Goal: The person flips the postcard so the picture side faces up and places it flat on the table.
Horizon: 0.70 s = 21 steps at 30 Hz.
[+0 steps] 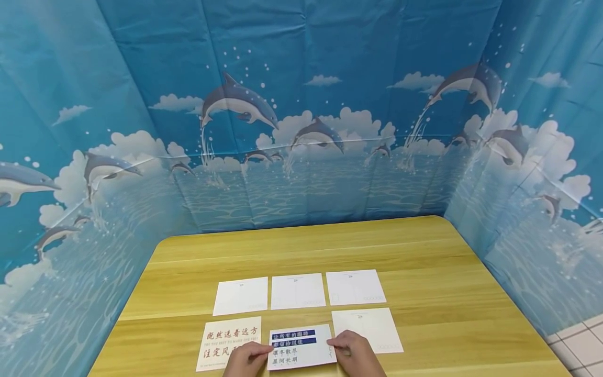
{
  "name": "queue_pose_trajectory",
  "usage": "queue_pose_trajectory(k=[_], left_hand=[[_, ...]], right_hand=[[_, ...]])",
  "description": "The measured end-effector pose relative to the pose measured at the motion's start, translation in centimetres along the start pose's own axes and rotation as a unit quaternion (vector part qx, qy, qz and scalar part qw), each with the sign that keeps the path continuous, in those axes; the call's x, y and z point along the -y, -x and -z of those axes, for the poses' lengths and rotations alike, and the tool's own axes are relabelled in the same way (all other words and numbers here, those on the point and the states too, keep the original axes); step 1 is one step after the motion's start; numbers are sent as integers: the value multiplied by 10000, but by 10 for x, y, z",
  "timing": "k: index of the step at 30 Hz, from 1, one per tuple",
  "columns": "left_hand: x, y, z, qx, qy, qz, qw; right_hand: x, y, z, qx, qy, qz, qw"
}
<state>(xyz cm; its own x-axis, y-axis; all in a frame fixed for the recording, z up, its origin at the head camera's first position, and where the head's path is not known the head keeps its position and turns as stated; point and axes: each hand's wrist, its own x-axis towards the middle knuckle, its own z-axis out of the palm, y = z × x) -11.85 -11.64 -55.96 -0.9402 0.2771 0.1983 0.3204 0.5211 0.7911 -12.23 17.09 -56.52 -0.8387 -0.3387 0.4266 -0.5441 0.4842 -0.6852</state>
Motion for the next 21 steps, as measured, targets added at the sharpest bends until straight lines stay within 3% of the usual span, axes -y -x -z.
queue_pose_trajectory(k=[4,8,12,16,21], left_hand=[[-2,-3,-2,-130,48,300,9995],[-7,-6,-4,-358,51,633,9973],[-11,-9,-5,-453,-186,720,9962],[-13,-10,-8,-647,-612,534,9946],[-17,-11,-14,-992,-1128,403,9878]], right_hand=[[-1,-4,-4,-348,218,327,9986],[3,-9,-4,-301,329,89,9990],[10,-13,-5,-45,435,-622,9971],[16,-17,-6,257,202,-1553,9873],[21,-22,-11,115,154,-2092,9777]])
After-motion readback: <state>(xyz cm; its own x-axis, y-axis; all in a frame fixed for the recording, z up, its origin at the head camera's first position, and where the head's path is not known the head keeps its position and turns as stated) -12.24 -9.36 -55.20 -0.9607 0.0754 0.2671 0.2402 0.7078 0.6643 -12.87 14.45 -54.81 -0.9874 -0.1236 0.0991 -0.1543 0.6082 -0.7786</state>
